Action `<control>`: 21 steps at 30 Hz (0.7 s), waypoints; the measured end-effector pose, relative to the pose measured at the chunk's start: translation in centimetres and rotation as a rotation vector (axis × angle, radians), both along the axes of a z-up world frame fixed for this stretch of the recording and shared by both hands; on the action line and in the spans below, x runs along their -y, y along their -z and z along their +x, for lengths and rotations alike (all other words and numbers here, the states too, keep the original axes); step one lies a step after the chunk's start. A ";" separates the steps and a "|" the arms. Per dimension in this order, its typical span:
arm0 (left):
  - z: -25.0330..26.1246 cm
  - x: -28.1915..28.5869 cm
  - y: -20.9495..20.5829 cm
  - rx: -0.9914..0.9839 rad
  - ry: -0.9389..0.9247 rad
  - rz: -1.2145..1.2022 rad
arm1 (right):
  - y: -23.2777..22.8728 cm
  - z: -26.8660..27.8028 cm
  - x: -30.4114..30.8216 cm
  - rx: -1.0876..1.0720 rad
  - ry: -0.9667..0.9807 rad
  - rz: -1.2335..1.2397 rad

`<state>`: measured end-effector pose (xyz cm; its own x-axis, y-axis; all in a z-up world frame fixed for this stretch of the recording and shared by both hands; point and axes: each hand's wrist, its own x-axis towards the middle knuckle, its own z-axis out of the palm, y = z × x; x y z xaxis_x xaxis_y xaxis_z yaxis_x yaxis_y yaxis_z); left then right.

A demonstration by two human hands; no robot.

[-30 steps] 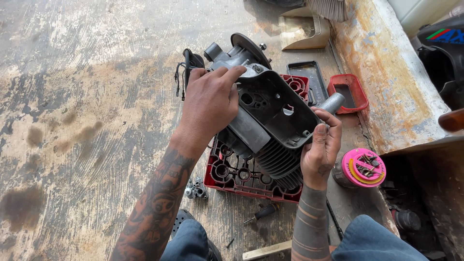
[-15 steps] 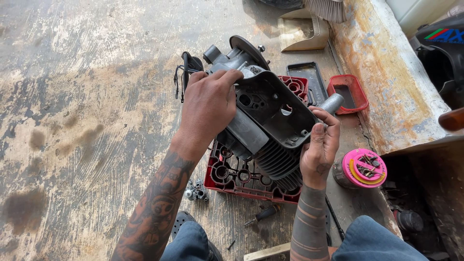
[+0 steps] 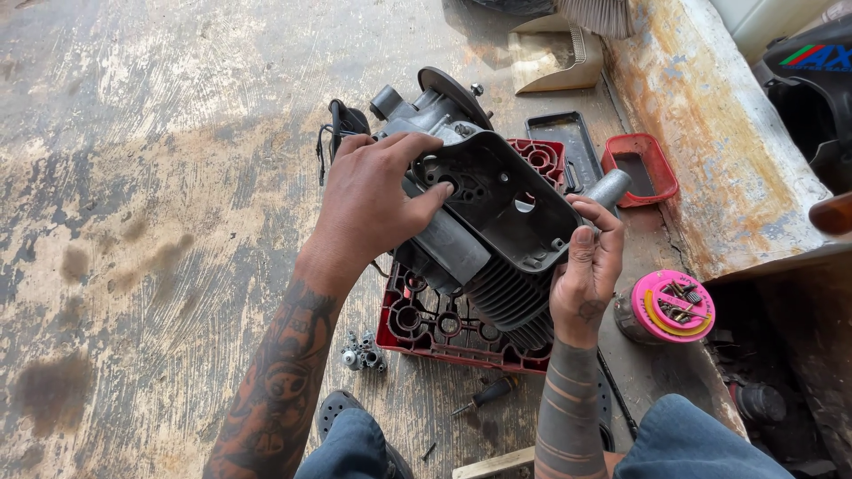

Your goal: The person works on a disassembled engine cylinder head, using a screwdriver to manipulate internal components. They hold the engine casing steady with one hand while using the tool with the other to adjust parts inside the cylinder head.

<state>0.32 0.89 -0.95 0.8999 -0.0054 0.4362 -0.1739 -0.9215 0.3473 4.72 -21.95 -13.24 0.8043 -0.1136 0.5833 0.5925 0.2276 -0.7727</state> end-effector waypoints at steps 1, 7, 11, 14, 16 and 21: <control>-0.1 0.2 -0.1 -0.001 0.001 0.000 | 0.0 0.0 0.0 -0.001 0.001 0.000; -0.3 1.5 -0.6 -0.093 -0.044 0.062 | 0.3 0.2 0.0 -0.001 -0.008 0.028; -0.4 3.0 -0.8 -0.134 -0.096 0.111 | 0.1 0.0 0.0 -0.011 0.016 0.005; -0.2 3.9 -0.1 -0.157 -0.153 0.161 | 0.1 0.0 -0.1 -0.011 0.002 0.019; -0.3 4.2 0.0 -0.166 -0.170 0.184 | 0.1 0.0 -0.1 -0.012 -0.004 0.031; -0.7 4.7 -0.6 -0.201 -0.186 0.194 | 0.3 0.1 0.0 -0.010 0.011 0.027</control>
